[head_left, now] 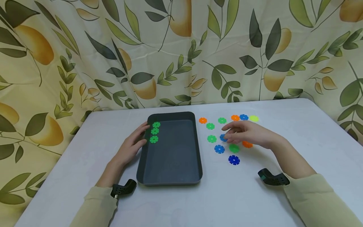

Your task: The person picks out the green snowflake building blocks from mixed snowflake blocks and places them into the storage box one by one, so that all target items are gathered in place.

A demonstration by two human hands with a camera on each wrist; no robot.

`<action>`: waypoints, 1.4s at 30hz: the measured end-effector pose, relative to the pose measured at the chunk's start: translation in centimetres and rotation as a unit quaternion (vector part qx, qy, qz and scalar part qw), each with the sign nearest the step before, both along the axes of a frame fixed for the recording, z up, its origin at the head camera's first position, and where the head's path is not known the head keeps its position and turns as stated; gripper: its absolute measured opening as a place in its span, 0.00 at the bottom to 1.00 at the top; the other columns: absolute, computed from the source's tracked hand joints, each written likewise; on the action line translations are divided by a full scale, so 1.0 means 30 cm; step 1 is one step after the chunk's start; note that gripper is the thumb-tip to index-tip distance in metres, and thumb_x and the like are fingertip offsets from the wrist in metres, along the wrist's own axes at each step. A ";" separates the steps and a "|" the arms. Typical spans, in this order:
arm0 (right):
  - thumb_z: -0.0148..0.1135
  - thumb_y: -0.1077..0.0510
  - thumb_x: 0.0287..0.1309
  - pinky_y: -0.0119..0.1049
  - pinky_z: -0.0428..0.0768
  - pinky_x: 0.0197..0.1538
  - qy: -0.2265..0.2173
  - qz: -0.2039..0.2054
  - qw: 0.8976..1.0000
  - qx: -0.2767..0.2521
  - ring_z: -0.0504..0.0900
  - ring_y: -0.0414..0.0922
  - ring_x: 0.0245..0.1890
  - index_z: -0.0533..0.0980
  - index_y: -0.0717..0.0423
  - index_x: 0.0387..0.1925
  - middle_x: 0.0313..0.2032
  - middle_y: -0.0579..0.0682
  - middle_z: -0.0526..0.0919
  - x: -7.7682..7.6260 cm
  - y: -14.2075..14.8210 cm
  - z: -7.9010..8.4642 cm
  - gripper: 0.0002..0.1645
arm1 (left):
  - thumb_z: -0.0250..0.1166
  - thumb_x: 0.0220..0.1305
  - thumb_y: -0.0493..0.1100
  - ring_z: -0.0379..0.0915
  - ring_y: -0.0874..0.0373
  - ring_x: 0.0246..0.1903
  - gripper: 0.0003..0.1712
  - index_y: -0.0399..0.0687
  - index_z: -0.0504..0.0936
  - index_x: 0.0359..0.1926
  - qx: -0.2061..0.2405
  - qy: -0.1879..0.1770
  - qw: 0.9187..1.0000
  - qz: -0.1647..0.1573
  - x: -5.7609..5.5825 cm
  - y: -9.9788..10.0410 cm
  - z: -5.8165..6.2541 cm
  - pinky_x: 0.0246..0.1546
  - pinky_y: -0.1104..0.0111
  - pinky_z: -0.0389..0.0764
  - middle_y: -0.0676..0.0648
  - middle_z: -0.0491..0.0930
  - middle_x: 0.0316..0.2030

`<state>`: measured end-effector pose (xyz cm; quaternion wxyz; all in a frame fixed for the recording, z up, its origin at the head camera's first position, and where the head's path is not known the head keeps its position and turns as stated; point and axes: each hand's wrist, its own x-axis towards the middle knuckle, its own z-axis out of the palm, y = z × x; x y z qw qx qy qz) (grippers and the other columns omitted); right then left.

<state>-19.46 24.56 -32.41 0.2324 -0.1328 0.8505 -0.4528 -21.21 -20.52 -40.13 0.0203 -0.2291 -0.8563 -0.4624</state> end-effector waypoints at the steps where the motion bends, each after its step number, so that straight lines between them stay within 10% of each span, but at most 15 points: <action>1: 0.63 0.49 0.68 0.41 0.80 0.56 0.001 -0.001 1.000 0.005 0.85 0.50 0.47 0.68 0.66 0.67 0.48 0.57 0.82 0.002 0.006 -0.001 0.35 | 0.53 0.72 0.35 0.52 0.50 0.75 0.30 0.45 0.66 0.74 0.000 0.000 1.000 0.000 0.002 0.000 0.000 0.73 0.48 0.52 0.48 0.53 0.78; 42: 0.66 0.55 0.65 0.33 0.82 0.49 0.029 0.010 0.999 0.035 0.82 0.49 0.48 0.70 0.69 0.64 0.49 0.55 0.84 0.013 0.064 -0.039 0.32 | 0.53 0.73 0.36 0.53 0.45 0.74 0.29 0.43 0.66 0.74 0.001 0.012 1.000 -0.008 -0.003 -0.007 -0.002 0.72 0.47 0.54 0.47 0.53 0.78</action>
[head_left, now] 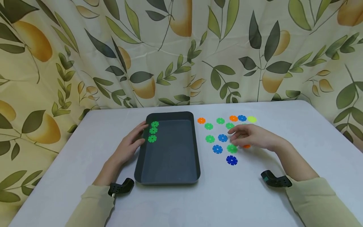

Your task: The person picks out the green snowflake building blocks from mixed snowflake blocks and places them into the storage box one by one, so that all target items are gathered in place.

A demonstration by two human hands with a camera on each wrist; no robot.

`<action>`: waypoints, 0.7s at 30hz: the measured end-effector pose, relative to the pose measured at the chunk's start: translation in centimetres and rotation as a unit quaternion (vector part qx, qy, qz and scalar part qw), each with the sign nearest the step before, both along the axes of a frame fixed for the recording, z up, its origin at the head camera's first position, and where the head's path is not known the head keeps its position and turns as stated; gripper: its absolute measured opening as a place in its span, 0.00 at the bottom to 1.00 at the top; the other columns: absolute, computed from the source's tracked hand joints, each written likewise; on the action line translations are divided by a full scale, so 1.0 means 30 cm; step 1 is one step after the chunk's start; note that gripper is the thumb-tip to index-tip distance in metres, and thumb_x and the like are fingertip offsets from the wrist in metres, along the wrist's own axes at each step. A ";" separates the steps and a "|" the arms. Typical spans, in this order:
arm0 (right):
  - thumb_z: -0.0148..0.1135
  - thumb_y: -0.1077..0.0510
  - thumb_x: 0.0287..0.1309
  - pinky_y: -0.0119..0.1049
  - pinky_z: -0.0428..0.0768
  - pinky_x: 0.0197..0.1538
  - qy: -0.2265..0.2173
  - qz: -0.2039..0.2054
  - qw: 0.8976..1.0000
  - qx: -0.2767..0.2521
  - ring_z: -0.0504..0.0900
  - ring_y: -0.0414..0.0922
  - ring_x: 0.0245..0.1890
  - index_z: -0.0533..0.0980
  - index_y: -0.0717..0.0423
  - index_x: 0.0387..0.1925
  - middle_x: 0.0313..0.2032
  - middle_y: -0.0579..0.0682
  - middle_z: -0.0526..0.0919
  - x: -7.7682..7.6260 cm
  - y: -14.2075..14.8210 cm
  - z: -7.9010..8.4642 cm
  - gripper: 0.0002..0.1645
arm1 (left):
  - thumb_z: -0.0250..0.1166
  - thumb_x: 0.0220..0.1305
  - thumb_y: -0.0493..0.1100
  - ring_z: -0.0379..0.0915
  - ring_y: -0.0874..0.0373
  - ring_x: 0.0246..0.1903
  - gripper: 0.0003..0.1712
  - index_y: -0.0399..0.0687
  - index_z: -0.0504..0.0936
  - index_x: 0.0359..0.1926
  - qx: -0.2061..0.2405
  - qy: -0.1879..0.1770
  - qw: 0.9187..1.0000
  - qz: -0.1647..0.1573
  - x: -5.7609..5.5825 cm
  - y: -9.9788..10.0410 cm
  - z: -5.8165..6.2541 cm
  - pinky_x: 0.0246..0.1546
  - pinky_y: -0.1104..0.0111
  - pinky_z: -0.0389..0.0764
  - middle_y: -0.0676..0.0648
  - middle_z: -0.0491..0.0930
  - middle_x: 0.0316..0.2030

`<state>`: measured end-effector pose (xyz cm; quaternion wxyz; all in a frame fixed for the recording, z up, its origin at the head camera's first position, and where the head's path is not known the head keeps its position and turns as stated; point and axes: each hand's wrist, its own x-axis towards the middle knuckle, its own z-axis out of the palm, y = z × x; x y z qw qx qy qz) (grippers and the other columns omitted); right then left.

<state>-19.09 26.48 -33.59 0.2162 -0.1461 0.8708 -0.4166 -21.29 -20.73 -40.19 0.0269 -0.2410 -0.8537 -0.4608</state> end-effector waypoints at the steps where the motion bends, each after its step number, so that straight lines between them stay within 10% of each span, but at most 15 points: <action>1: 0.66 0.55 0.65 0.33 0.82 0.49 0.003 0.002 1.000 0.001 0.82 0.49 0.49 0.70 0.69 0.63 0.50 0.54 0.84 0.000 -0.001 -0.002 0.32 | 0.53 0.73 0.36 0.54 0.45 0.74 0.29 0.43 0.66 0.74 -0.001 0.000 1.000 0.000 -0.001 0.000 0.000 0.72 0.48 0.55 0.47 0.53 0.78; 21: 0.72 0.61 0.57 0.31 0.80 0.45 0.035 0.024 0.999 0.025 0.77 0.48 0.41 0.73 0.70 0.59 0.44 0.52 0.81 -0.001 -0.022 -0.016 0.31 | 0.53 0.74 0.35 0.53 0.49 0.74 0.30 0.44 0.65 0.74 0.000 -0.015 1.000 0.001 0.001 -0.001 0.004 0.72 0.50 0.55 0.50 0.52 0.78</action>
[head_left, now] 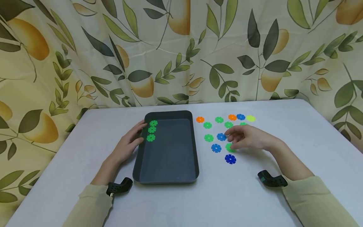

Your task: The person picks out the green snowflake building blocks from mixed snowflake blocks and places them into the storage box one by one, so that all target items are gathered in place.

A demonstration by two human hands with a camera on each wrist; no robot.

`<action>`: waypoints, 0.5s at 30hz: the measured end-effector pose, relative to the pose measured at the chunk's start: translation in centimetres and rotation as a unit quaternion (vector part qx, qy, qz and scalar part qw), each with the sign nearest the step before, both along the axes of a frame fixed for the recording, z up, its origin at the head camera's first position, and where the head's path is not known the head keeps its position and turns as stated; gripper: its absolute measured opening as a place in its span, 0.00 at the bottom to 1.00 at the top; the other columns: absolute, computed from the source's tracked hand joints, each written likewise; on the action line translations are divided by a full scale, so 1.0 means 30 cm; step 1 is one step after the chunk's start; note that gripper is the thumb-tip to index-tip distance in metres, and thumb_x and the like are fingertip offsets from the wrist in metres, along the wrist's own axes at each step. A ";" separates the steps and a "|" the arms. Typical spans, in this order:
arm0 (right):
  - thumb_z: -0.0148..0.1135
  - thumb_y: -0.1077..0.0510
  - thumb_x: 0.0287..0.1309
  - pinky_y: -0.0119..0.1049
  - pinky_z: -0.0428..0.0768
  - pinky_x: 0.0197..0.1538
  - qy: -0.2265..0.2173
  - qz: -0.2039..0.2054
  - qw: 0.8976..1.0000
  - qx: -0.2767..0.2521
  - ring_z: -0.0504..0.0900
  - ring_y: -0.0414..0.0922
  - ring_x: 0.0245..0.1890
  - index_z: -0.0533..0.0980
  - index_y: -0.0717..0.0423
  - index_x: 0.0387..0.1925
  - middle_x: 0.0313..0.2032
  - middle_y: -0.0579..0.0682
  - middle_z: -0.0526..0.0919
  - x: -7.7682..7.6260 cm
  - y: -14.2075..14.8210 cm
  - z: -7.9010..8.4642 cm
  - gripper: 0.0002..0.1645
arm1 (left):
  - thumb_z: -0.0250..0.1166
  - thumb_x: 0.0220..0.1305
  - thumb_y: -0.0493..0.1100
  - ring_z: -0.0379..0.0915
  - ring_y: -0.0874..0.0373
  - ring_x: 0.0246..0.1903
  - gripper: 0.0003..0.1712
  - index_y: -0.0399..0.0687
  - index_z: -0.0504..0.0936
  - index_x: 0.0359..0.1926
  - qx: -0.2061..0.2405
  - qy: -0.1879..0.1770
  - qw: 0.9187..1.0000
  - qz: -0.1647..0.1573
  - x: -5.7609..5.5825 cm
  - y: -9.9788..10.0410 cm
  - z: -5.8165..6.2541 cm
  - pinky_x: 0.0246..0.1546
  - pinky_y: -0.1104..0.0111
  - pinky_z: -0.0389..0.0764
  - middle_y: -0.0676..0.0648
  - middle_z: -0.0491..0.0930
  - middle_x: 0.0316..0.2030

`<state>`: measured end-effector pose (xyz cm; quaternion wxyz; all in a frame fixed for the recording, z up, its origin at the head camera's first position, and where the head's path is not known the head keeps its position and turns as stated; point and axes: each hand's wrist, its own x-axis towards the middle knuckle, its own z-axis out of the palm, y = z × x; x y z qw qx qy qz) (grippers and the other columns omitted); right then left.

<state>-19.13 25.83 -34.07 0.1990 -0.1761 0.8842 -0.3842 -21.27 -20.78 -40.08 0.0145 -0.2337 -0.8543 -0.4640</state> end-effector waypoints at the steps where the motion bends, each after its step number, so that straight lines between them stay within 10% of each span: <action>1: 0.73 0.61 0.57 0.31 0.80 0.44 0.003 0.001 1.000 0.004 0.77 0.49 0.41 0.74 0.69 0.58 0.44 0.52 0.81 -0.001 -0.001 -0.001 0.30 | 0.53 0.74 0.35 0.53 0.49 0.74 0.30 0.44 0.65 0.75 0.000 -0.001 1.000 0.001 0.001 0.001 0.001 0.72 0.50 0.55 0.50 0.52 0.78; 15: 0.75 0.65 0.52 0.38 0.80 0.46 0.045 0.006 0.996 0.077 0.76 0.47 0.39 0.82 0.60 0.47 0.37 0.47 0.81 0.015 -0.039 0.002 0.19 | 0.53 0.73 0.35 0.51 0.50 0.75 0.30 0.44 0.65 0.75 -0.003 -0.001 1.000 0.004 -0.001 0.002 -0.001 0.72 0.53 0.56 0.50 0.52 0.78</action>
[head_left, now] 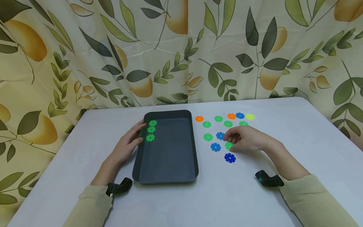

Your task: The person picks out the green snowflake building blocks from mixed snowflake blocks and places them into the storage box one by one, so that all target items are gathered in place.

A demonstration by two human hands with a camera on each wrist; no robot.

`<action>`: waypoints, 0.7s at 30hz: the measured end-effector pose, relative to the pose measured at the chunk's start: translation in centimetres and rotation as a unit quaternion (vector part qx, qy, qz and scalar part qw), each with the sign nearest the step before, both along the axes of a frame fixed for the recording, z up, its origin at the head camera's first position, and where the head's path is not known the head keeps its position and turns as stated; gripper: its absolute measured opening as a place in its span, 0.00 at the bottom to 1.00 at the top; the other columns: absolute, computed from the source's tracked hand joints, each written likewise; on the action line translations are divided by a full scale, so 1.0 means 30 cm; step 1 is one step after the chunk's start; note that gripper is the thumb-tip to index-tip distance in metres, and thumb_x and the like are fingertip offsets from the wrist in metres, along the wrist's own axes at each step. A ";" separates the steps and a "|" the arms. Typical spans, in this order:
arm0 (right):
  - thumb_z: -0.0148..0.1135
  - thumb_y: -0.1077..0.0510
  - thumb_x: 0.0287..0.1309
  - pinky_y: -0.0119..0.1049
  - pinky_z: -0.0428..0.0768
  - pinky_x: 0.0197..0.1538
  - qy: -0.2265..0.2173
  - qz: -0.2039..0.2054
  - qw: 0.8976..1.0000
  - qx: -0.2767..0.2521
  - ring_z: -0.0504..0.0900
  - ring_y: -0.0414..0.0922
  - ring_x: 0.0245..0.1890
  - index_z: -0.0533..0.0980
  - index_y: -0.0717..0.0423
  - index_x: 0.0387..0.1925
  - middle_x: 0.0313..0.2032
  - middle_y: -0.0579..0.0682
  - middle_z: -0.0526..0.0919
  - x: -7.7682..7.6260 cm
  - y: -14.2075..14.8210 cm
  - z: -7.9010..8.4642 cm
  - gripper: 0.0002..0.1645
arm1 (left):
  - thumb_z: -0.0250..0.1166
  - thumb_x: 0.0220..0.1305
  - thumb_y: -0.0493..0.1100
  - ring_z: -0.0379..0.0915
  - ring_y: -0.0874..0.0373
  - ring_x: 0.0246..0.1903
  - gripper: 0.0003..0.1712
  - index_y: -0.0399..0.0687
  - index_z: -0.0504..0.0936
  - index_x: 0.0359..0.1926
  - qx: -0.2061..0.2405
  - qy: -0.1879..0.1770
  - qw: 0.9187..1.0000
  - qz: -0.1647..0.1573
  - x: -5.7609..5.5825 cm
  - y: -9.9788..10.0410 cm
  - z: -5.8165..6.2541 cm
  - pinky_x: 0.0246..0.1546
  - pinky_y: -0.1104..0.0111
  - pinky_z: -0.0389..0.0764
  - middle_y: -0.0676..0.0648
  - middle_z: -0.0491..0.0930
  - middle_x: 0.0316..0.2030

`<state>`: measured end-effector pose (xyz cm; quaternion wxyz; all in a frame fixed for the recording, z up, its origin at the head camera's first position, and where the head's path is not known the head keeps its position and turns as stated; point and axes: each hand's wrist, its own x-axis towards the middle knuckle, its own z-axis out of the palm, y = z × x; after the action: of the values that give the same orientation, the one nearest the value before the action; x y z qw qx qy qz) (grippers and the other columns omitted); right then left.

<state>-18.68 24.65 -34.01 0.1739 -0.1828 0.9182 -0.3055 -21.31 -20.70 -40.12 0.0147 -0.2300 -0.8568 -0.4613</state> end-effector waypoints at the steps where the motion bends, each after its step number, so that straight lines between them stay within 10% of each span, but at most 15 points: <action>1: 0.75 0.65 0.53 0.38 0.80 0.46 0.001 0.001 1.000 0.001 0.76 0.47 0.39 0.82 0.60 0.46 0.37 0.47 0.81 0.000 -0.001 0.000 0.18 | 0.53 0.73 0.35 0.52 0.50 0.75 0.30 0.44 0.65 0.75 0.000 0.000 1.000 0.000 0.000 0.000 0.000 0.72 0.53 0.56 0.50 0.53 0.78; 21: 0.74 0.67 0.53 0.41 0.79 0.46 0.017 0.017 1.000 0.011 0.75 0.48 0.39 0.84 0.54 0.40 0.35 0.46 0.80 0.009 -0.007 0.002 0.13 | 0.53 0.73 0.34 0.52 0.50 0.75 0.30 0.43 0.65 0.74 0.003 0.001 1.000 -0.001 0.002 0.003 0.003 0.72 0.54 0.57 0.49 0.53 0.78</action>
<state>-18.41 24.43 -33.96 0.1653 -0.2020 0.9209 -0.2895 -21.26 -20.62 -40.04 0.0154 -0.2313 -0.8553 -0.4633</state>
